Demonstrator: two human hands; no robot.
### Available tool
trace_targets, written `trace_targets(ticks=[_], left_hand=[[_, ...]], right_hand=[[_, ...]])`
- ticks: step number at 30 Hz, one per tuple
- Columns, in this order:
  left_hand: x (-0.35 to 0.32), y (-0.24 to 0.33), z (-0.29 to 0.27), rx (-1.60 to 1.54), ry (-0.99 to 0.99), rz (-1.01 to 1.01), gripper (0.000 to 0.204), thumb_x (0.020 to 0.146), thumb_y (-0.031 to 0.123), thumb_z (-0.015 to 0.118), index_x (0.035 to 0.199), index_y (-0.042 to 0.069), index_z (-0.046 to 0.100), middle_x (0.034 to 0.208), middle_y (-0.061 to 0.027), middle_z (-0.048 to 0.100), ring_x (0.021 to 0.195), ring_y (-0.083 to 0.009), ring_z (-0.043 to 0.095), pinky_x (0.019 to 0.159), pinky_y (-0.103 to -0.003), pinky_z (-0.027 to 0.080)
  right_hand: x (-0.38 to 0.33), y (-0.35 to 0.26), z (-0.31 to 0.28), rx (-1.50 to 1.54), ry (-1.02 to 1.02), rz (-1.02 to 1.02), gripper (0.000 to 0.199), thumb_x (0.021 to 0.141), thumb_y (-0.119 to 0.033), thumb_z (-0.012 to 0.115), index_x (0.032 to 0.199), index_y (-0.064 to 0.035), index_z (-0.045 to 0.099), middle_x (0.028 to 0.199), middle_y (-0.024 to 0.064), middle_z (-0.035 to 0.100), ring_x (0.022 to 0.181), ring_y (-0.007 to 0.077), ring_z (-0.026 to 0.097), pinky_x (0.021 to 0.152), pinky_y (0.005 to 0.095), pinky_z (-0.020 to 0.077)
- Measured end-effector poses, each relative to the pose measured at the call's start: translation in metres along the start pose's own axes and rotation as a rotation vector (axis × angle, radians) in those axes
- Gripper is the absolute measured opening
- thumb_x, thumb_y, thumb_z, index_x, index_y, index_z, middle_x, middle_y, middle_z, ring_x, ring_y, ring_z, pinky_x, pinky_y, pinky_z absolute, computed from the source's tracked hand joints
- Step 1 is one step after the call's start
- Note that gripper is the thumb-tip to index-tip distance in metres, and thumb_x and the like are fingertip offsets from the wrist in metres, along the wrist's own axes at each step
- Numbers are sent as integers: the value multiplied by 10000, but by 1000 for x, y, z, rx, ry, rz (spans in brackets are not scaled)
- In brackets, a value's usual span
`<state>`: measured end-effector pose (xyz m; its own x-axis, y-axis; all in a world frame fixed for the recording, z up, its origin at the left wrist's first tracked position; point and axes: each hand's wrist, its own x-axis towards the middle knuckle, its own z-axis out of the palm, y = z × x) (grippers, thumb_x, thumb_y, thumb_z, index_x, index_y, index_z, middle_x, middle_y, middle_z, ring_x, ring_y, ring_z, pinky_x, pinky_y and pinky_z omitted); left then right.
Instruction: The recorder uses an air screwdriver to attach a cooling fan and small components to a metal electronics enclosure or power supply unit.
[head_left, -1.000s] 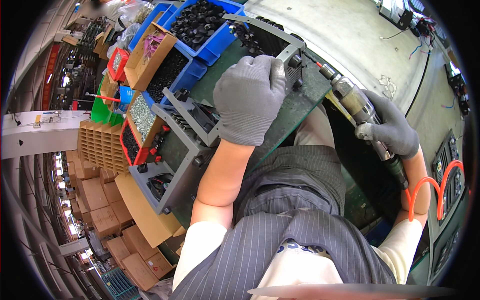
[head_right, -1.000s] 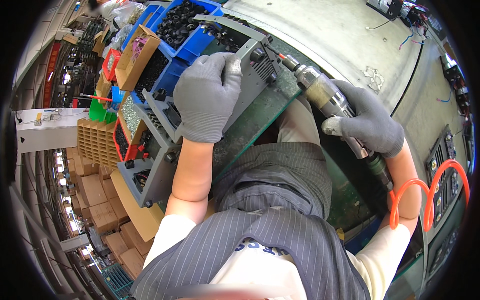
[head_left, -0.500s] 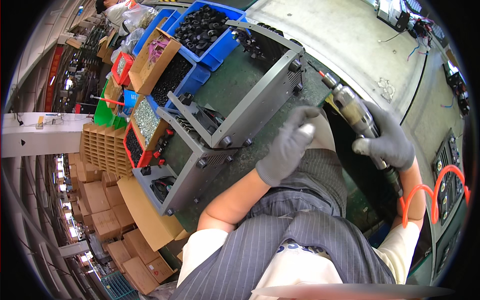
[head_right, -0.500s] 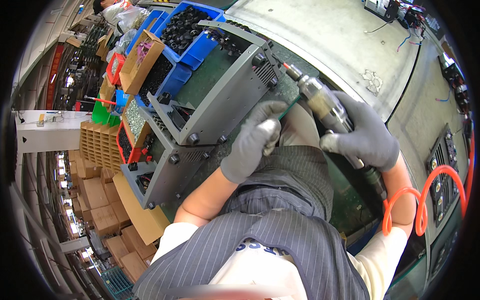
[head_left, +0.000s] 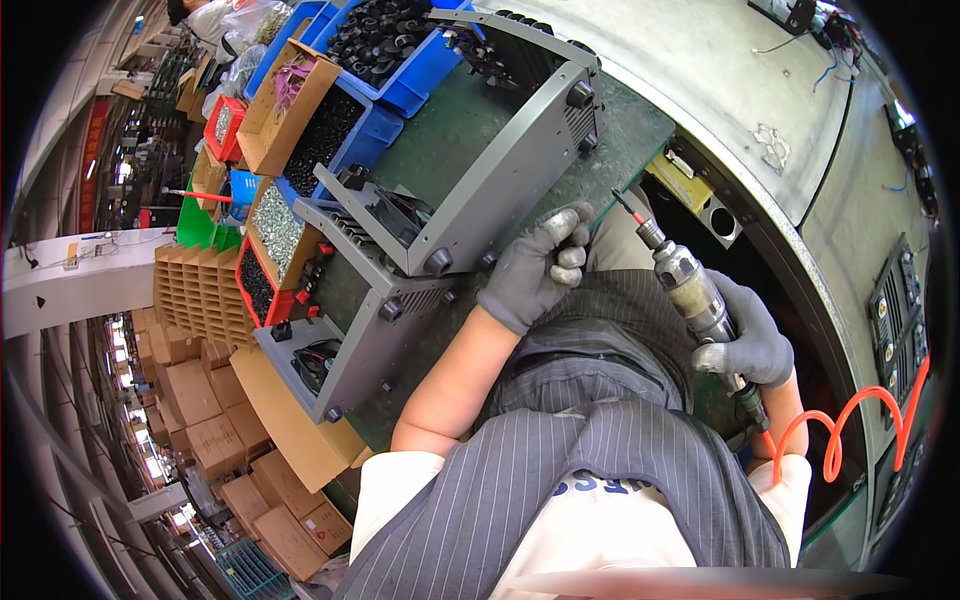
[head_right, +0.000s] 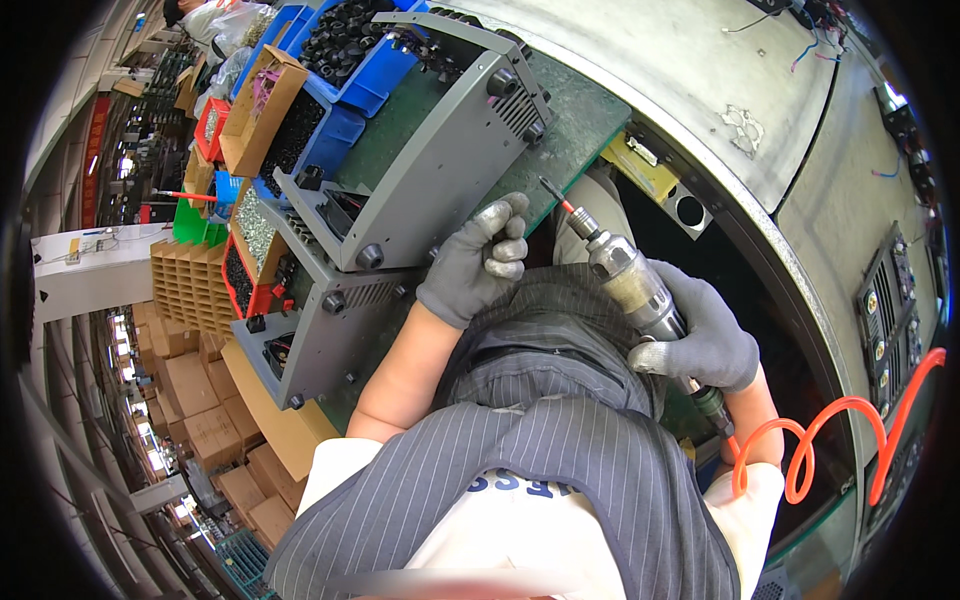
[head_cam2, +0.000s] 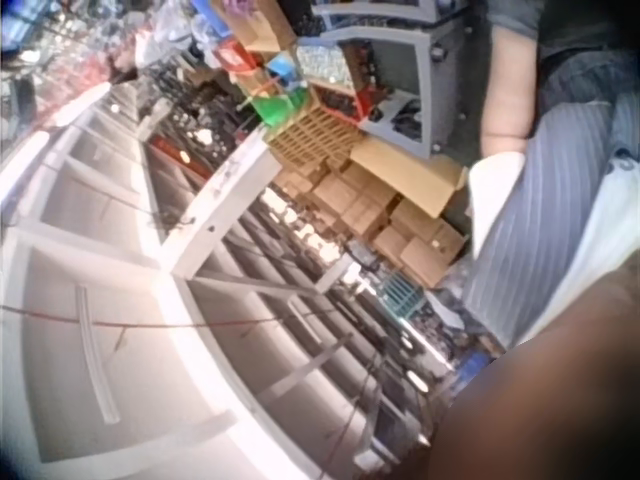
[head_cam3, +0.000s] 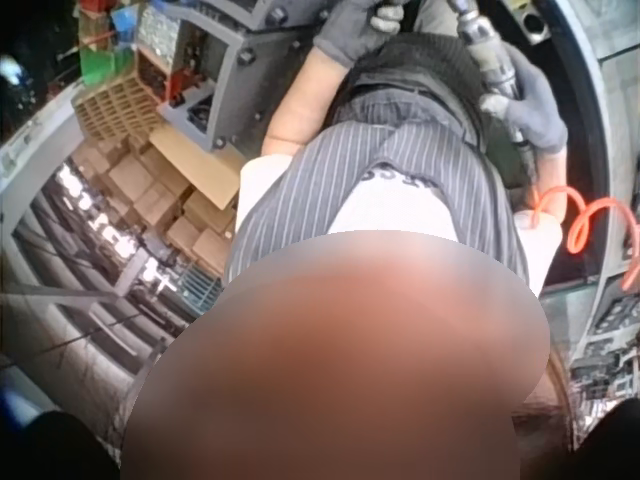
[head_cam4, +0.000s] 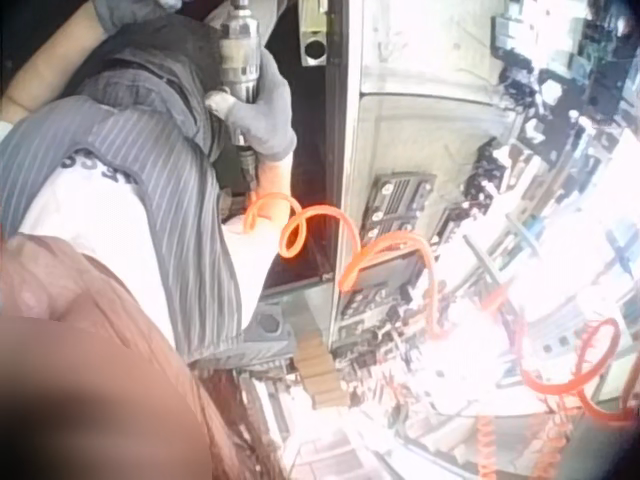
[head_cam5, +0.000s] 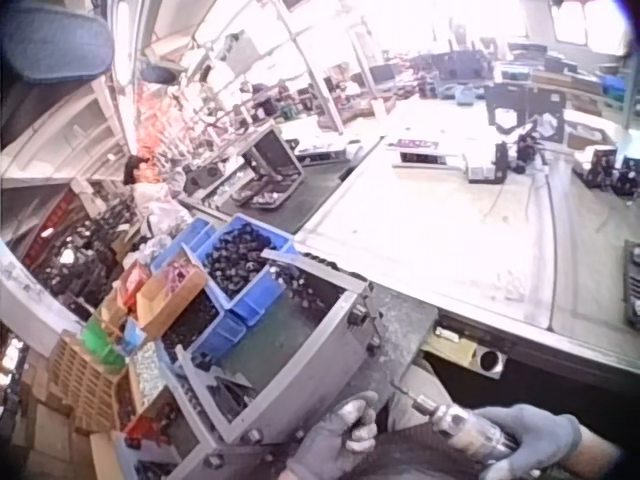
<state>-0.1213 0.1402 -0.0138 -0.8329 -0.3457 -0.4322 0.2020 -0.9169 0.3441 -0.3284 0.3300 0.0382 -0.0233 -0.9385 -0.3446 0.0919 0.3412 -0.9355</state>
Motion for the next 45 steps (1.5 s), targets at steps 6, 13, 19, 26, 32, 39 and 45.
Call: trace_targets(ticks=[6,13,19,26,32,39,45], left_hand=[[-6,1,9,205,129,66,272,944,263,490,1085,34,532,748,7,530,568,-53,410,423,-145,328],[-12,7,12,299,141,135,378,915,401,511,973,36,589,658,7,518,458,-48,381,387,-152,295],[-17,2,23,941,411,402,552,899,525,473,652,50,609,500,23,471,403,-38,368,390,-183,274],[-21,9,31,1071,374,400,566,878,542,498,605,56,599,484,28,494,426,-39,416,413,-193,305],[-24,32,35,1304,218,138,552,860,533,530,602,51,604,509,14,537,446,-49,445,435,-192,328],[-38,32,43,1265,84,6,575,866,567,483,755,24,639,659,-43,608,546,-59,492,503,-203,372],[-78,47,103,1839,72,360,411,829,399,612,973,16,650,904,-94,642,868,-194,606,787,-301,467]], right_hand=[[-1,0,4,-34,-22,13,855,535,-338,822,1233,17,478,1009,70,582,922,160,533,864,297,410],[4,-1,14,-29,-107,20,860,547,-342,820,1240,26,466,1028,81,577,936,165,528,870,291,408],[13,0,20,-56,-173,-18,842,558,-310,818,1242,30,462,1017,88,588,909,170,547,851,293,423],[16,3,17,-66,-220,-47,800,567,-290,814,1222,21,476,985,95,592,876,160,553,822,297,438],[17,1,6,-89,-334,8,781,570,-263,810,1221,12,477,961,84,589,851,155,548,799,288,440],[19,8,5,-38,-296,-81,762,572,-269,808,1204,12,488,933,67,581,828,140,533,779,282,441],[46,18,-31,-152,-51,-4,685,608,-284,759,1178,1,510,879,46,563,788,128,512,735,279,441]])
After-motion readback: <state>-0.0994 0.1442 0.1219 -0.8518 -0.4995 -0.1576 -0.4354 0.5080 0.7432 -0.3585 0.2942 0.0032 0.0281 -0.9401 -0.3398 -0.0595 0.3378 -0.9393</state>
